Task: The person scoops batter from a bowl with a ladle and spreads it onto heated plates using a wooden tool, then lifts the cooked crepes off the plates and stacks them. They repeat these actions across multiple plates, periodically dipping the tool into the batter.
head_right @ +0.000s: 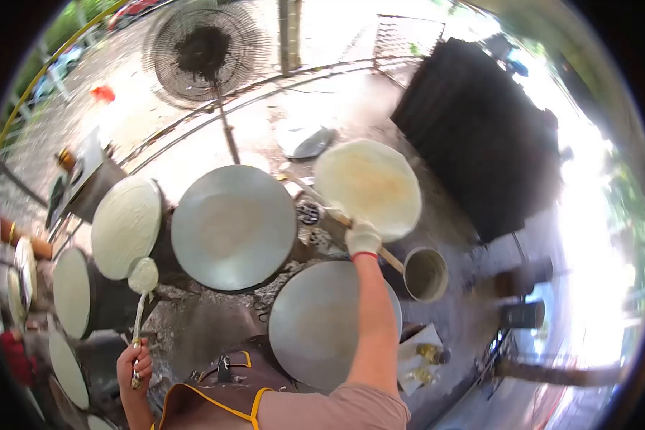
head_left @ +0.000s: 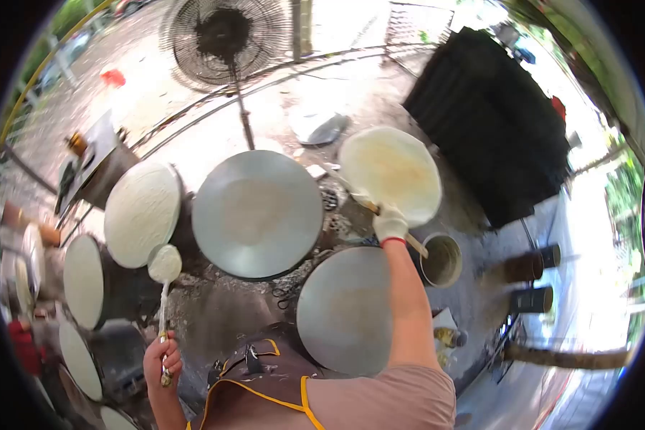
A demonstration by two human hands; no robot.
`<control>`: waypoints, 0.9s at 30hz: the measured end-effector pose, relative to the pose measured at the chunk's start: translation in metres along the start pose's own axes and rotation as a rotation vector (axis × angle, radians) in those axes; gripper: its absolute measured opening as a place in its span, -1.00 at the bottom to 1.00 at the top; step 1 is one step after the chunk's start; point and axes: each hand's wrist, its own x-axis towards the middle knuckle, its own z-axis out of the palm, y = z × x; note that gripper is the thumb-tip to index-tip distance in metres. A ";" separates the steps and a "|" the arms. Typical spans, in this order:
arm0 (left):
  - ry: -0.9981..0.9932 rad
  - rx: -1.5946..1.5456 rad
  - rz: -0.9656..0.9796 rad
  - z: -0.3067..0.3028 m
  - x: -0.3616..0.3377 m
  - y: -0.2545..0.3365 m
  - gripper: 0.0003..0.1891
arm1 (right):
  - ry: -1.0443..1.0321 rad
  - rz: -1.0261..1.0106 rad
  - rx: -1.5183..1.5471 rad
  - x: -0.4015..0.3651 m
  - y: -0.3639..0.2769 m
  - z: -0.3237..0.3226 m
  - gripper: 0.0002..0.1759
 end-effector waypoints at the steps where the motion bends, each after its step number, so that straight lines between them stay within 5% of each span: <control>1: -0.041 -0.025 -0.004 -0.002 -0.004 0.000 -0.77 | -0.073 -0.015 0.027 -0.004 -0.006 -0.013 -0.74; 6: -0.136 -0.143 0.114 -0.024 -0.027 0.007 -0.77 | -0.080 -0.154 0.353 0.000 -0.039 0.005 -0.57; 9: -0.062 -0.201 0.260 -0.043 -0.052 0.002 -0.81 | -0.153 -0.260 0.276 -0.022 -0.135 -0.007 -0.48; 12: -0.042 -0.369 0.412 -0.096 -0.086 0.006 -0.84 | -0.426 -0.475 0.713 -0.057 -0.230 0.050 -0.42; 17: 0.085 -0.526 0.697 -0.234 -0.202 -0.083 -0.84 | -0.992 -0.743 0.804 -0.290 -0.365 0.070 -0.50; 23: 0.607 -0.698 0.711 -0.404 -0.325 -0.200 -0.84 | -1.727 -0.775 0.764 -0.625 -0.451 0.050 -0.58; 27: 0.874 -0.796 0.576 -0.526 -0.380 -0.305 -0.87 | -1.814 -1.209 0.046 -0.840 -0.478 0.041 -0.58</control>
